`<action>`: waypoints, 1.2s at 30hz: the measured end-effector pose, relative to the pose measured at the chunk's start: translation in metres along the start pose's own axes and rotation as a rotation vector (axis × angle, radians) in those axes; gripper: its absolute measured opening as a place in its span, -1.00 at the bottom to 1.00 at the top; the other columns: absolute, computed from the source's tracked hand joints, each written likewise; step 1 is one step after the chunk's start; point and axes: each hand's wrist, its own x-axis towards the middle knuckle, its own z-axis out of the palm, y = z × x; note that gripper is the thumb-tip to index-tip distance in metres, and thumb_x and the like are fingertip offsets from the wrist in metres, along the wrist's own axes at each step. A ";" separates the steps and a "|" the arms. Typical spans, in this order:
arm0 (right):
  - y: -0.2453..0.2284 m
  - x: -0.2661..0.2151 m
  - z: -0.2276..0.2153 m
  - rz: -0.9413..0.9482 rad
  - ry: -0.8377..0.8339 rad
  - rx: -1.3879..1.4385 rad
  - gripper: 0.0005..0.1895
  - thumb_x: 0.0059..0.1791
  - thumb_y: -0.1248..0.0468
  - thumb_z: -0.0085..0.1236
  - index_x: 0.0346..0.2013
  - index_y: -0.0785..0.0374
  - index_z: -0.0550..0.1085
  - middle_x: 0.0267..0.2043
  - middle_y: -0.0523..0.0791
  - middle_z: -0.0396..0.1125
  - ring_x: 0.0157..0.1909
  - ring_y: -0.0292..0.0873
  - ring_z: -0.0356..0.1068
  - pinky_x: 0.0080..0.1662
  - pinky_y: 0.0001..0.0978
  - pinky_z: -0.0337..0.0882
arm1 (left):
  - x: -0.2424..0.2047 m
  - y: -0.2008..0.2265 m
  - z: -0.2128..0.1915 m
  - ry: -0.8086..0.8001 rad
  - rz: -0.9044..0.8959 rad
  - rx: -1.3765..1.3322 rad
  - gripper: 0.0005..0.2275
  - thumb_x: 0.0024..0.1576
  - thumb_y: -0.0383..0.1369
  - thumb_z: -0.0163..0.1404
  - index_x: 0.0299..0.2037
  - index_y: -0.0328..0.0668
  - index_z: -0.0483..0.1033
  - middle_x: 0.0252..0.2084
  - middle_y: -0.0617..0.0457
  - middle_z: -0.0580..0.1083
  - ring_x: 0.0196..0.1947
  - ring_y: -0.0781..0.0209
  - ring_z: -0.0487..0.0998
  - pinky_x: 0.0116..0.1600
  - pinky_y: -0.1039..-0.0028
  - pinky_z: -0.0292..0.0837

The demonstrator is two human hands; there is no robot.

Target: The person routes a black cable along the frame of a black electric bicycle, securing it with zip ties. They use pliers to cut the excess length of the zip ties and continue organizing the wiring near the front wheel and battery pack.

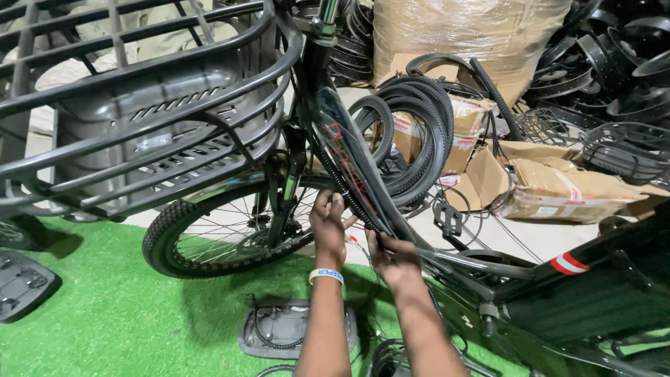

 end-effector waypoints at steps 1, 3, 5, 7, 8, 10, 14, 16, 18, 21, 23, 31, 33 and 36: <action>0.002 -0.005 0.004 -0.001 0.002 0.002 -0.76 -0.13 0.61 0.04 -0.21 0.56 0.25 -0.17 0.16 0.29 -0.21 0.15 0.44 -0.09 0.00 0.58 | 0.001 -0.004 -0.002 0.000 -0.003 0.001 -0.76 0.13 -0.36 -0.06 -0.04 -0.30 0.44 -0.13 -0.17 0.42 -0.07 -0.07 0.46 -0.09 -0.21 0.44; 0.005 -0.017 0.015 -0.040 0.021 -0.148 -0.75 -0.12 0.55 0.05 -0.18 0.45 0.27 -0.16 0.08 0.29 -0.17 0.09 0.47 -0.12 -0.08 0.57 | 0.004 -0.009 -0.004 0.028 0.003 0.009 -0.78 0.12 -0.34 0.01 -0.09 -0.27 0.47 -0.18 -0.07 0.39 -0.13 0.03 0.41 -0.11 -0.20 0.46; 0.004 -0.025 0.017 -0.020 0.037 -0.112 -0.74 -0.12 0.56 0.04 -0.16 0.46 0.26 -0.15 0.11 0.29 -0.18 0.13 0.46 -0.14 -0.10 0.57 | -0.003 -0.003 0.002 0.058 0.055 0.007 -0.83 0.12 -0.38 0.01 -0.14 -0.27 0.47 -0.21 -0.07 0.38 -0.19 0.03 0.46 -0.16 -0.10 0.51; 0.004 -0.031 0.017 0.002 0.054 -0.076 -0.72 -0.12 0.56 0.03 -0.15 0.46 0.24 -0.14 0.14 0.28 -0.19 0.17 0.45 -0.15 -0.12 0.58 | 0.001 -0.008 0.002 0.089 0.107 0.006 -0.87 0.11 -0.42 0.01 -0.18 -0.27 0.48 -0.24 -0.07 0.37 -0.24 0.02 0.51 -0.22 0.00 0.56; 0.004 -0.032 0.016 0.004 0.050 -0.081 -0.71 -0.12 0.56 0.04 -0.15 0.47 0.23 -0.14 0.15 0.29 -0.19 0.18 0.46 -0.15 -0.12 0.59 | 0.009 -0.015 -0.002 0.091 0.207 0.094 -0.90 0.09 -0.48 0.04 -0.23 -0.29 0.50 -0.27 -0.04 0.39 -0.27 0.12 0.51 -0.25 0.16 0.56; 0.004 -0.032 0.017 0.005 0.043 -0.088 -0.71 -0.13 0.55 0.04 -0.15 0.47 0.23 -0.14 0.17 0.29 -0.19 0.19 0.46 -0.16 -0.12 0.59 | 0.016 -0.018 -0.002 0.092 0.308 0.180 -0.93 0.07 -0.53 0.06 -0.27 -0.31 0.53 -0.30 -0.02 0.41 -0.30 0.21 0.50 -0.28 0.33 0.56; 0.006 -0.025 0.020 -0.007 0.045 -0.066 -0.68 -0.15 0.57 0.05 -0.16 0.45 0.20 -0.17 0.14 0.25 -0.20 0.22 0.44 -0.15 -0.01 0.59 | 0.019 -0.021 0.000 0.069 0.355 0.192 -0.91 0.02 -0.52 0.09 -0.29 -0.32 0.53 -0.35 -0.01 0.41 -0.40 0.28 0.46 -0.32 0.48 0.53; 0.007 -0.015 0.018 -0.036 0.032 -0.062 -0.70 -0.15 0.56 0.05 -0.18 0.45 0.21 -0.19 0.12 0.24 -0.20 0.21 0.43 -0.15 0.01 0.59 | 0.023 -0.024 -0.001 0.057 0.354 0.206 -0.90 0.02 -0.49 0.10 -0.29 -0.31 0.53 -0.37 0.00 0.41 -0.45 0.28 0.45 -0.36 0.50 0.53; 0.006 -0.003 0.008 -0.075 0.026 -0.010 -0.71 -0.18 0.59 0.07 -0.22 0.46 0.26 -0.19 0.11 0.27 -0.20 0.18 0.43 -0.11 0.03 0.56 | 0.014 -0.020 0.002 0.063 0.350 0.203 -0.85 0.05 -0.41 0.08 -0.22 -0.32 0.52 -0.33 -0.06 0.44 -0.40 0.22 0.50 -0.33 0.46 0.54; 0.009 -0.011 -0.002 -0.184 0.035 0.051 -0.75 -0.15 0.54 0.00 -0.21 0.41 0.25 -0.13 0.07 0.21 -0.13 0.12 0.40 -0.09 -0.01 0.56 | -0.020 -0.002 0.023 0.105 0.053 0.179 -0.41 0.07 0.01 0.05 0.10 -0.34 0.25 0.07 -0.39 0.33 0.07 -0.34 0.41 0.01 -0.15 0.43; -0.003 0.004 -0.025 -0.209 0.088 0.072 -0.72 -0.12 0.48 -0.04 -0.14 0.36 0.20 -0.10 0.04 0.18 -0.13 0.06 0.39 -0.08 -0.06 0.56 | -0.060 0.032 0.044 0.039 -0.129 0.071 -0.31 0.07 0.12 -0.07 0.18 -0.36 0.17 0.17 -0.40 0.23 0.17 -0.41 0.28 0.14 -0.18 0.26; -0.057 0.089 -0.097 -0.252 0.122 0.015 -0.82 -0.03 0.47 -0.17 -0.12 0.37 0.23 -0.17 0.02 0.17 -0.21 0.03 0.40 -0.14 -0.04 0.59 | -0.103 0.031 0.083 -0.132 -0.436 -0.173 -0.18 -0.01 0.31 -0.18 0.29 -0.06 -0.08 0.19 -0.28 0.15 0.19 -0.31 0.26 0.27 -0.08 0.17; -0.065 0.116 -0.106 -0.242 0.111 -0.030 -0.86 0.01 0.49 -0.22 -0.15 0.40 0.27 -0.23 0.03 0.19 -0.26 0.05 0.41 -0.19 0.00 0.60 | -0.100 0.021 0.077 -0.164 -0.431 0.116 -0.30 0.08 0.20 -0.18 0.26 -0.06 -0.09 0.25 -0.41 0.08 0.23 -0.46 0.17 0.30 -0.15 0.03; -0.052 0.078 -0.079 -0.300 0.158 -0.022 -0.83 -0.03 0.54 -0.12 -0.14 0.44 0.28 -0.11 0.08 0.20 -0.21 0.10 0.41 -0.19 0.08 0.59 | -0.058 -0.064 0.043 -0.170 -0.227 0.214 -0.55 0.12 -0.31 0.01 0.10 -0.22 0.04 -0.04 -0.22 0.26 -0.01 -0.07 0.35 0.09 0.13 0.36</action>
